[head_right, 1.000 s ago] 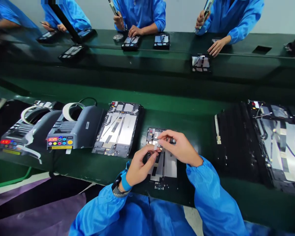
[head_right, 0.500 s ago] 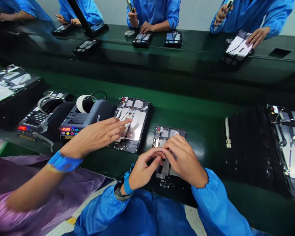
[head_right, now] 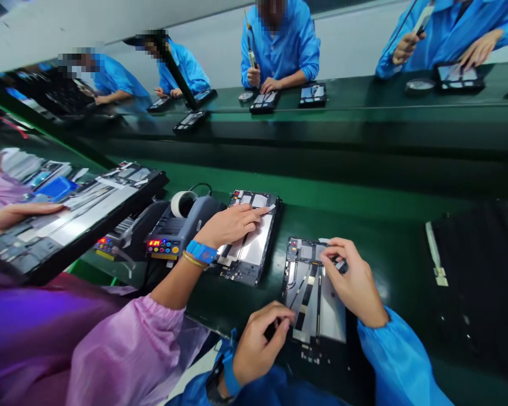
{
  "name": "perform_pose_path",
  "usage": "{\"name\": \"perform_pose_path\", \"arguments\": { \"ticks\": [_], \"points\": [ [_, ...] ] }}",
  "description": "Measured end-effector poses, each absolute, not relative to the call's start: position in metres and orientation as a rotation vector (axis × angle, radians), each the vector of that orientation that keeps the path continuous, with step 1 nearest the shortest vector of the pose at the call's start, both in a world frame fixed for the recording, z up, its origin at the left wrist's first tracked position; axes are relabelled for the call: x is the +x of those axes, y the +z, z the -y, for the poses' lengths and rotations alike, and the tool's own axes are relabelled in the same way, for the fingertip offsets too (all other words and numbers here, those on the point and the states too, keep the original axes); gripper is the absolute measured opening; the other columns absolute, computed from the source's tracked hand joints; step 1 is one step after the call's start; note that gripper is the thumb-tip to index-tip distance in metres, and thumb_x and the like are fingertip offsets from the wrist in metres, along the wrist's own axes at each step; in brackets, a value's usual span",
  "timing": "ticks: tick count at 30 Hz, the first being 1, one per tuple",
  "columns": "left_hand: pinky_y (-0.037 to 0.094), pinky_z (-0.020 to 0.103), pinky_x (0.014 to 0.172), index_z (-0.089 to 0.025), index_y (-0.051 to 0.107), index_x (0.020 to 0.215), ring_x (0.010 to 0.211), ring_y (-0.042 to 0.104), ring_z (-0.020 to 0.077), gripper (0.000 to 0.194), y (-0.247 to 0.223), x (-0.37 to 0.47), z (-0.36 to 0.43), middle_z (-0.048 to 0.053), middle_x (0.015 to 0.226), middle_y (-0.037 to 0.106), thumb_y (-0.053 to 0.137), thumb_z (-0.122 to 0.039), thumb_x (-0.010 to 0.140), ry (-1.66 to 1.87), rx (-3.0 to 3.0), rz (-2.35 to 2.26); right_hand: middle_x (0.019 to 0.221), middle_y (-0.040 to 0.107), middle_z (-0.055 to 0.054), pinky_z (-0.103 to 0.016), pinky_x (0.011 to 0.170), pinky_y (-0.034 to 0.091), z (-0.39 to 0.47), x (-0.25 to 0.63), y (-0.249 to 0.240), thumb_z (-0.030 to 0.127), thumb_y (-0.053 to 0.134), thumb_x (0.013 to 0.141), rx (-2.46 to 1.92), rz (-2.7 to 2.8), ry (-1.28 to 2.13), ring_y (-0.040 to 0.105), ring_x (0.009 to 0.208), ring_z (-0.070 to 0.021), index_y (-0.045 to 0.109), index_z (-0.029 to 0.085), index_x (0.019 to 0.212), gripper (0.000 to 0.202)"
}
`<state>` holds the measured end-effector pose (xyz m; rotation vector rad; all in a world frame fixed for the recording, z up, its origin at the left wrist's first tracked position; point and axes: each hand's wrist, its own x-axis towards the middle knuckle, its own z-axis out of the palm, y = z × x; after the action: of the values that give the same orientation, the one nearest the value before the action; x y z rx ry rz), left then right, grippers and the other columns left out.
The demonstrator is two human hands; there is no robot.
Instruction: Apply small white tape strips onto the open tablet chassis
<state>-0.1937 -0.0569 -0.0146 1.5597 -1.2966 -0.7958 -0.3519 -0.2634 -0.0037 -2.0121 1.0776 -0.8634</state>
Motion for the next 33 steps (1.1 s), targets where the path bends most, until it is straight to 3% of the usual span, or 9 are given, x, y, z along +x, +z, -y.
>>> {"name": "perform_pose_path", "arguments": {
  "ticks": [5, 10, 18, 24, 29, 33],
  "points": [
    [0.063, 0.04, 0.069, -0.03, 0.068, 0.105, 0.084, 0.07, 0.0239, 0.021, -0.019, -0.188, 0.054, 0.008, 0.092, 0.071, 0.048, -0.034, 0.104, -0.729, 1.638, 1.299, 0.102, 0.076, -0.007, -0.038, 0.081, 0.053, 0.267, -0.337, -0.015, 0.046, 0.065, 0.095, -1.956, -1.058, -0.841, 0.068, 0.084, -0.0217, 0.059, 0.023, 0.117, 0.033],
    [0.064, 0.034, 0.08, -0.026, 0.067, 0.106, 0.09, 0.07, 0.0187, 0.023, -0.016, -0.185, 0.058, 0.004, 0.094, 0.07, 0.045, -0.026, 0.106, -0.652, 1.652, 1.321, 0.106, 0.076, -0.008, -0.037, 0.08, 0.052, 0.269, -0.332, -0.021, 0.043, 0.064, 0.095, -1.945, -1.067, -0.85, 0.067, 0.083, -0.0203, 0.061, 0.022, 0.114, 0.029],
    [0.064, 0.033, 0.08, -0.021, 0.066, 0.105, 0.094, 0.07, 0.0192, 0.028, -0.024, -0.185, 0.06, 0.009, 0.096, 0.069, 0.038, -0.023, 0.107, -0.587, 1.789, 1.516, 0.11, 0.074, -0.007, -0.038, 0.083, 0.052, 0.276, -0.349, -0.018, 0.045, 0.066, 0.095, -1.911, -1.181, -0.928, 0.064, 0.085, -0.0204, 0.063, 0.024, 0.11, 0.026],
    [0.065, 0.034, 0.083, -0.022, 0.067, 0.107, 0.098, 0.07, 0.0208, 0.029, -0.021, -0.186, 0.064, 0.011, 0.099, 0.07, 0.038, -0.018, 0.105, -0.578, 1.899, 1.618, 0.094, 0.074, -0.007, -0.037, 0.076, 0.052, 0.293, -0.388, -0.02, 0.048, 0.075, 0.083, -1.647, -1.353, -1.049, 0.067, 0.084, -0.0228, 0.06, 0.022, 0.112, 0.041],
    [0.066, 0.038, 0.082, -0.023, 0.065, 0.109, 0.096, 0.069, 0.0227, 0.025, -0.006, -0.192, 0.078, 0.012, 0.099, 0.07, 0.041, -0.028, 0.106, -0.579, 1.662, 1.578, 0.088, 0.074, -0.006, -0.034, 0.066, 0.051, 0.295, -0.399, -0.029, 0.048, 0.077, 0.076, -1.571, -1.391, -0.98, 0.066, 0.075, -0.0211, 0.06, 0.021, 0.108, 0.045],
    [0.064, 0.041, 0.095, -0.025, 0.066, 0.118, 0.105, 0.069, 0.0225, 0.024, -0.001, -0.195, 0.094, 0.009, 0.11, 0.071, 0.045, -0.025, 0.108, -0.545, 1.642, 1.698, 0.082, 0.072, -0.004, -0.033, 0.063, 0.048, 0.291, -0.393, -0.032, 0.045, 0.071, 0.077, -1.607, -1.35, -0.931, 0.064, 0.07, -0.019, 0.057, 0.021, 0.109, 0.043]
  ]
}}
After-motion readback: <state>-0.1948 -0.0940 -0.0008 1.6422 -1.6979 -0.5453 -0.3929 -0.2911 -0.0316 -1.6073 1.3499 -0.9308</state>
